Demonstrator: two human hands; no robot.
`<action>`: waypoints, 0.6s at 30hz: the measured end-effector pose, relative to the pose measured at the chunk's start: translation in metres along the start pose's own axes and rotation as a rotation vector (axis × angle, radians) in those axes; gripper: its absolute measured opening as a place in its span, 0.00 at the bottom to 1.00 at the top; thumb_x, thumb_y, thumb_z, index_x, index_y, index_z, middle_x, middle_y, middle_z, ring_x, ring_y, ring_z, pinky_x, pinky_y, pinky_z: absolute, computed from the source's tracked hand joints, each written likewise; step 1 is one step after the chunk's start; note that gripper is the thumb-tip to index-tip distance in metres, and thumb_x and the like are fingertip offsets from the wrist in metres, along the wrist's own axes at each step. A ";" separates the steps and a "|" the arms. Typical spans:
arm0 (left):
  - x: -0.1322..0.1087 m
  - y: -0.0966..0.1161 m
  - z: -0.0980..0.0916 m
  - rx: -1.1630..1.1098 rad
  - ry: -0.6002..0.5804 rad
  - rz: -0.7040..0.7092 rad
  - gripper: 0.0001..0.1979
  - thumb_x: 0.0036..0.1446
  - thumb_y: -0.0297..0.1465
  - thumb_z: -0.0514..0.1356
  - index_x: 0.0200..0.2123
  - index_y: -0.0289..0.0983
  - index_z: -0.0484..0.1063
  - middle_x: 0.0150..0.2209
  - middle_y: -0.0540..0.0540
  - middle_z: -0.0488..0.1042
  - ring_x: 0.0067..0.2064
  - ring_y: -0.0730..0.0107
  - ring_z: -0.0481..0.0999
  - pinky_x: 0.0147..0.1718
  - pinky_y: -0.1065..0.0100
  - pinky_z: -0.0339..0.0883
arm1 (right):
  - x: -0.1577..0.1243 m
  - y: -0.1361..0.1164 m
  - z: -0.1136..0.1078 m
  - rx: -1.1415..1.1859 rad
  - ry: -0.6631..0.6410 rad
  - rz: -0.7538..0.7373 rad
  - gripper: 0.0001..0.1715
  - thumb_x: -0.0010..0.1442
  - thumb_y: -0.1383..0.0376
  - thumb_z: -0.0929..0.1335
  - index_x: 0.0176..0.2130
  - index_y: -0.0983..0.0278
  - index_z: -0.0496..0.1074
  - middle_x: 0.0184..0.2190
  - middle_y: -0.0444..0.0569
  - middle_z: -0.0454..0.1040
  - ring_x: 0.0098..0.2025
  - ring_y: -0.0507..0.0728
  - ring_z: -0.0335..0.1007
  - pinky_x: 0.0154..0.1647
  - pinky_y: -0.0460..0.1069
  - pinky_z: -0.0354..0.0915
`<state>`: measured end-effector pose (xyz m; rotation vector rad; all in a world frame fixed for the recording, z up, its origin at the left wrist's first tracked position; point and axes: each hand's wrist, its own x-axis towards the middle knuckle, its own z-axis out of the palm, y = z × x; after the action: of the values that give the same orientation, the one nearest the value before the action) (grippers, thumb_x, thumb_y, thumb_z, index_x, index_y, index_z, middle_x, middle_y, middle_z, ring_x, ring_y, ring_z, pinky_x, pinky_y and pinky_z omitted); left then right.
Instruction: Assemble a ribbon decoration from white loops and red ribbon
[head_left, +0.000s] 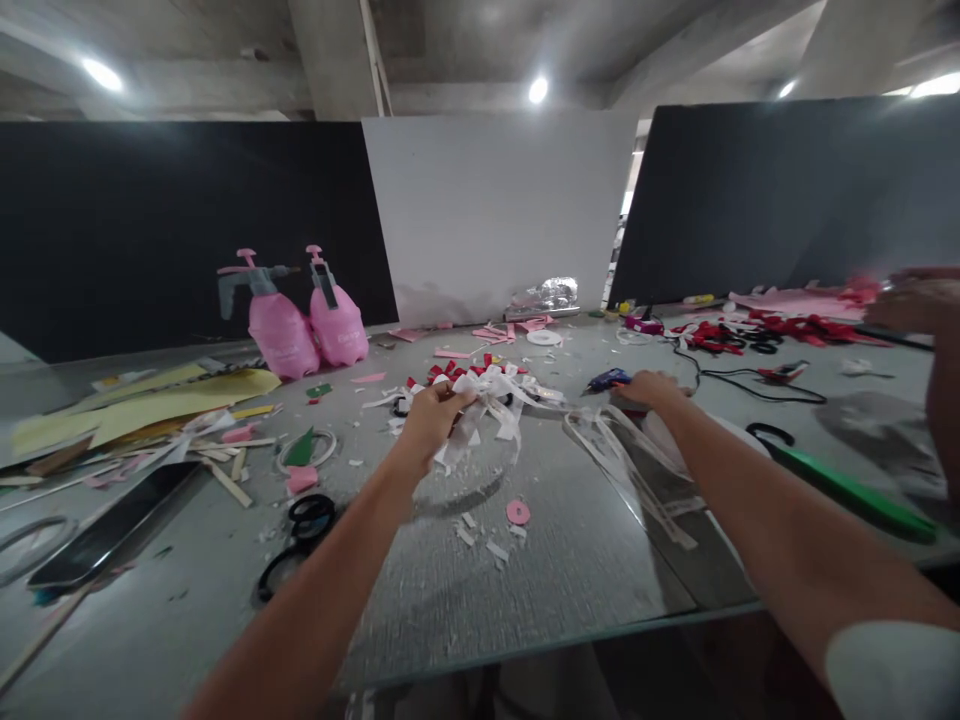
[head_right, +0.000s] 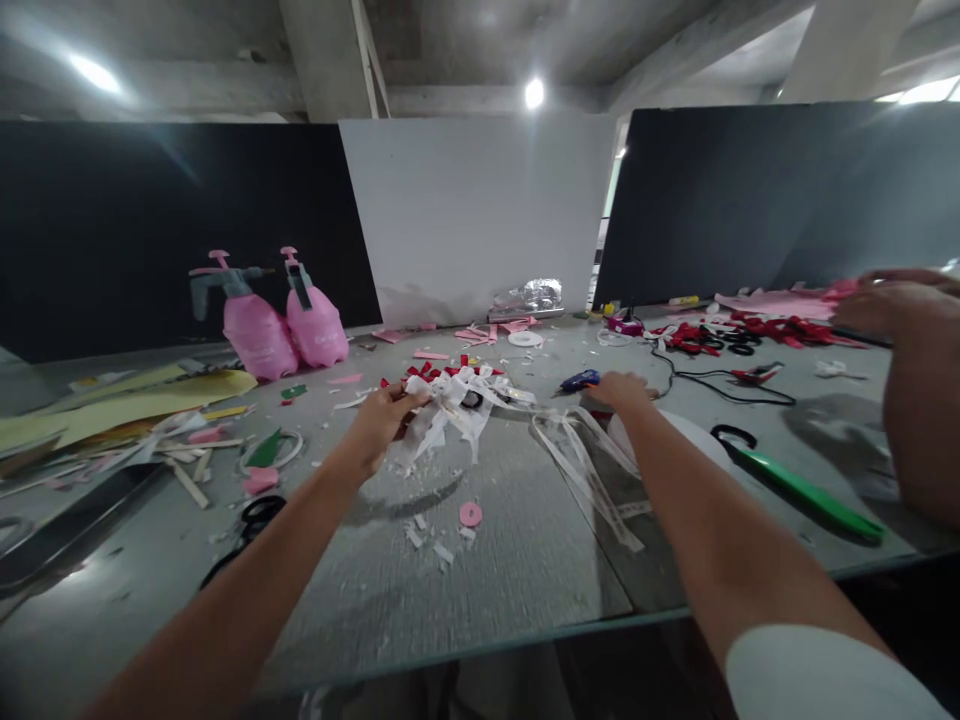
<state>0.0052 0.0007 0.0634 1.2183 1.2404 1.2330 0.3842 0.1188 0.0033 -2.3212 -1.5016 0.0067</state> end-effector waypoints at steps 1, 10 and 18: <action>0.007 -0.005 0.000 -0.004 0.024 -0.016 0.17 0.39 0.40 0.69 0.31 0.34 0.75 0.25 0.48 0.75 0.22 0.74 0.69 0.21 0.74 0.57 | 0.002 0.004 0.003 -0.051 -0.027 0.020 0.33 0.44 0.49 0.73 0.42 0.70 0.76 0.48 0.74 0.71 0.53 0.78 0.65 0.47 0.68 0.59; 0.027 -0.046 -0.006 -0.036 0.083 -0.071 0.15 0.45 0.39 0.64 0.34 0.36 0.76 0.32 0.46 0.79 0.25 0.72 0.73 0.23 0.72 0.61 | -0.050 -0.056 -0.020 0.254 0.225 -0.137 0.35 0.52 0.48 0.68 0.52 0.68 0.68 0.42 0.62 0.76 0.44 0.67 0.72 0.42 0.55 0.63; 0.021 -0.053 -0.004 -0.064 0.112 -0.026 0.18 0.44 0.43 0.66 0.33 0.34 0.76 0.27 0.46 0.76 0.23 0.73 0.71 0.21 0.72 0.63 | -0.127 -0.126 -0.012 0.446 0.242 -0.588 0.26 0.57 0.54 0.67 0.52 0.63 0.71 0.42 0.55 0.79 0.41 0.62 0.74 0.42 0.51 0.65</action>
<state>-0.0009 0.0223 0.0106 1.0961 1.2837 1.3276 0.2215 0.0485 0.0285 -1.4313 -1.7766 -0.0825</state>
